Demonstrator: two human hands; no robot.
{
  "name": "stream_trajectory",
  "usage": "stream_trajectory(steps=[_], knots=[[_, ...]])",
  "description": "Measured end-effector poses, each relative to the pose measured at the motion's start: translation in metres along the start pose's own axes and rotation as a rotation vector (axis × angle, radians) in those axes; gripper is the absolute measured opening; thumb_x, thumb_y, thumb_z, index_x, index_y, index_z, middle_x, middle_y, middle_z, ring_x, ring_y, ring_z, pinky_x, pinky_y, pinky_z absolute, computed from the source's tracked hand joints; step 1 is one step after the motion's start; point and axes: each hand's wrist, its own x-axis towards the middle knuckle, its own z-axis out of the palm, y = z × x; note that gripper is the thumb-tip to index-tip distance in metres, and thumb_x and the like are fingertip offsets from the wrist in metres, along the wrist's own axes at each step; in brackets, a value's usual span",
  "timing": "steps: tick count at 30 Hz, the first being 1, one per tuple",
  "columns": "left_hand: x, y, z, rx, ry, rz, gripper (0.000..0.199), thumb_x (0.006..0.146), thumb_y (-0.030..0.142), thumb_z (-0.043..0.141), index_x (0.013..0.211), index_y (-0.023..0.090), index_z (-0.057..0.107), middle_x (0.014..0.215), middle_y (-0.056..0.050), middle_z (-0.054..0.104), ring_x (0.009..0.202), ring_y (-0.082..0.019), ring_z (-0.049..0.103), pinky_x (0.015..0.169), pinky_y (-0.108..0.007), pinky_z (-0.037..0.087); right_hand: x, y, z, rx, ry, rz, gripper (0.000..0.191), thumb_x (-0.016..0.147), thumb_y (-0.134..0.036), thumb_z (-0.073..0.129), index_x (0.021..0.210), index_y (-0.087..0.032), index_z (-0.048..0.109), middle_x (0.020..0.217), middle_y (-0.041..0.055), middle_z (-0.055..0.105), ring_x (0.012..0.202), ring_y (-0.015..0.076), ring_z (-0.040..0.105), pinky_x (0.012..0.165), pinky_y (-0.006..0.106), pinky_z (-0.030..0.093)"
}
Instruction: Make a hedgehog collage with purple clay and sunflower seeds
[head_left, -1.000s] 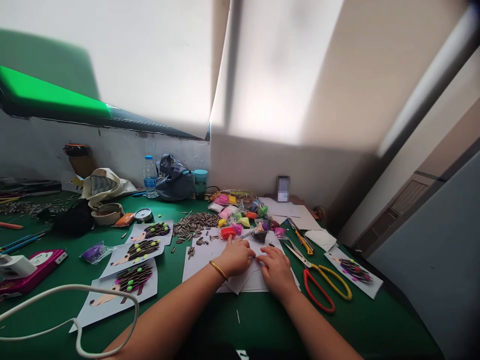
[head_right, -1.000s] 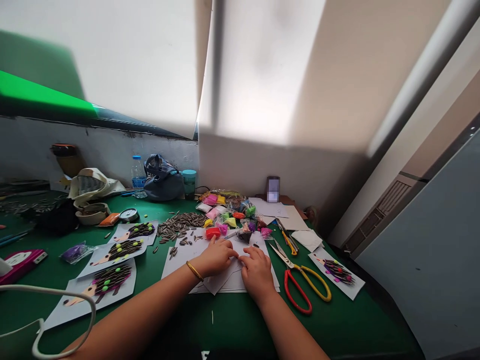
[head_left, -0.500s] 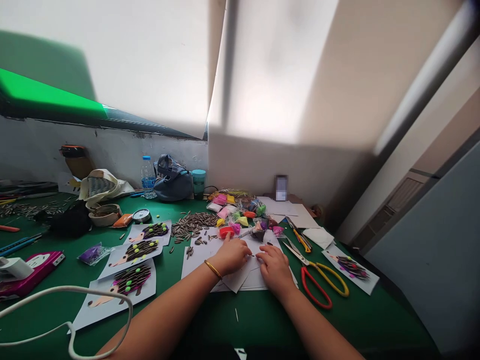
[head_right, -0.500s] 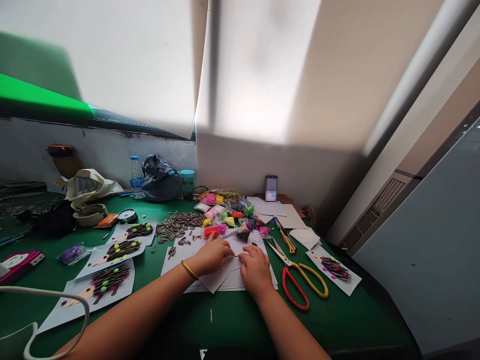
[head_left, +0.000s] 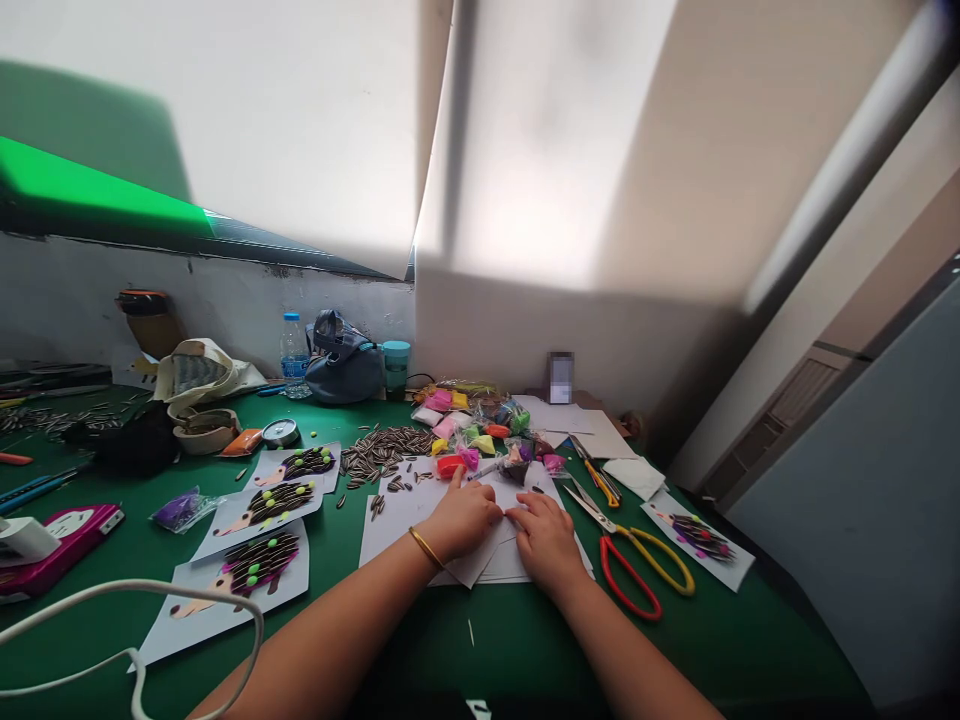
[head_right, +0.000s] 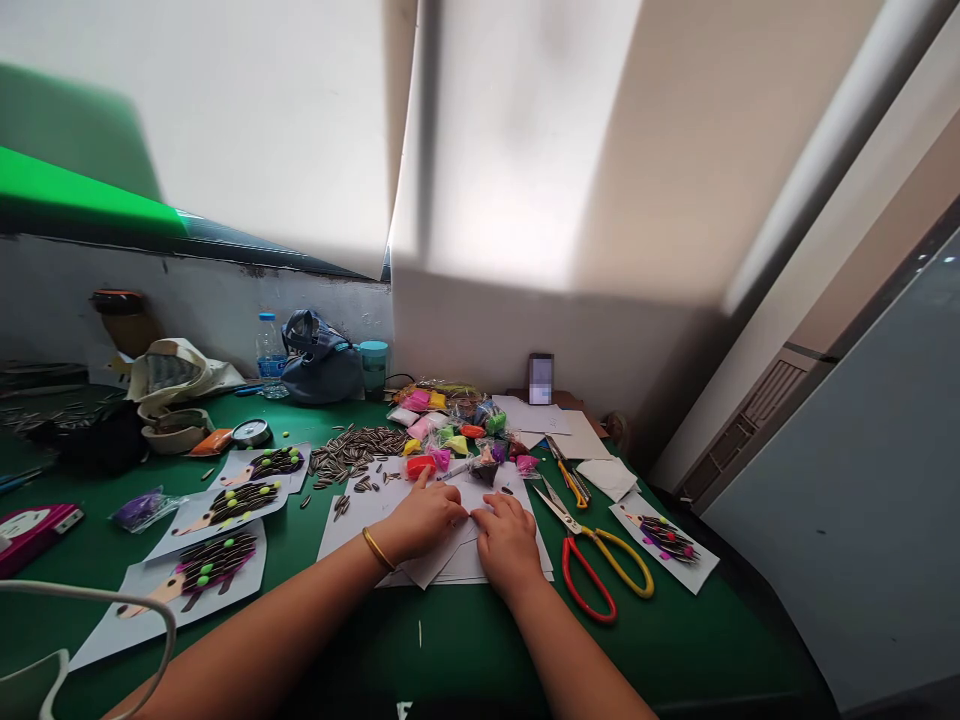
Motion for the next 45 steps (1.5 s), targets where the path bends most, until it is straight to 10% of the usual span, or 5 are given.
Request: stream_trajectory(steps=[22,35,45], knots=[[0.0,-0.003,0.005,0.015,0.036,0.027,0.027,0.088,0.013,0.047,0.088,0.025,0.071,0.093,-0.003,0.065,0.091,-0.022,0.058,0.111,-0.061,0.014,-0.002,-0.001,-0.003,0.035,0.045,-0.013,0.04,0.078,-0.009,0.05,0.103,-0.03,0.073,0.127,0.0022,0.063,0.127,0.0241,0.045,0.105,0.043,0.029],[0.007,-0.003,0.008,0.001,0.019,-0.057,0.039,0.088,0.014,0.047,0.124,0.025,0.057,0.107,-0.008,0.066,0.106,-0.027,0.059,0.108,-0.058,0.024,-0.003,0.002,-0.001,0.033,0.042,-0.057,0.038,0.078,-0.01,0.051,0.097,-0.033,0.075,0.126,0.0003,0.063,0.126,0.0257,0.045,0.104,0.045,0.029],[-0.027,-0.027,-0.01,-0.158,0.054,-0.093,0.049,0.086,0.012,0.045,0.132,0.024,0.055,0.119,-0.004,0.07,0.114,-0.026,0.06,0.112,-0.046,0.03,-0.002,0.001,-0.005,0.039,0.062,-0.037,0.043,0.078,-0.008,0.048,0.108,-0.028,0.072,0.128,0.0041,0.062,0.126,0.0255,0.046,0.104,0.044,0.031]])
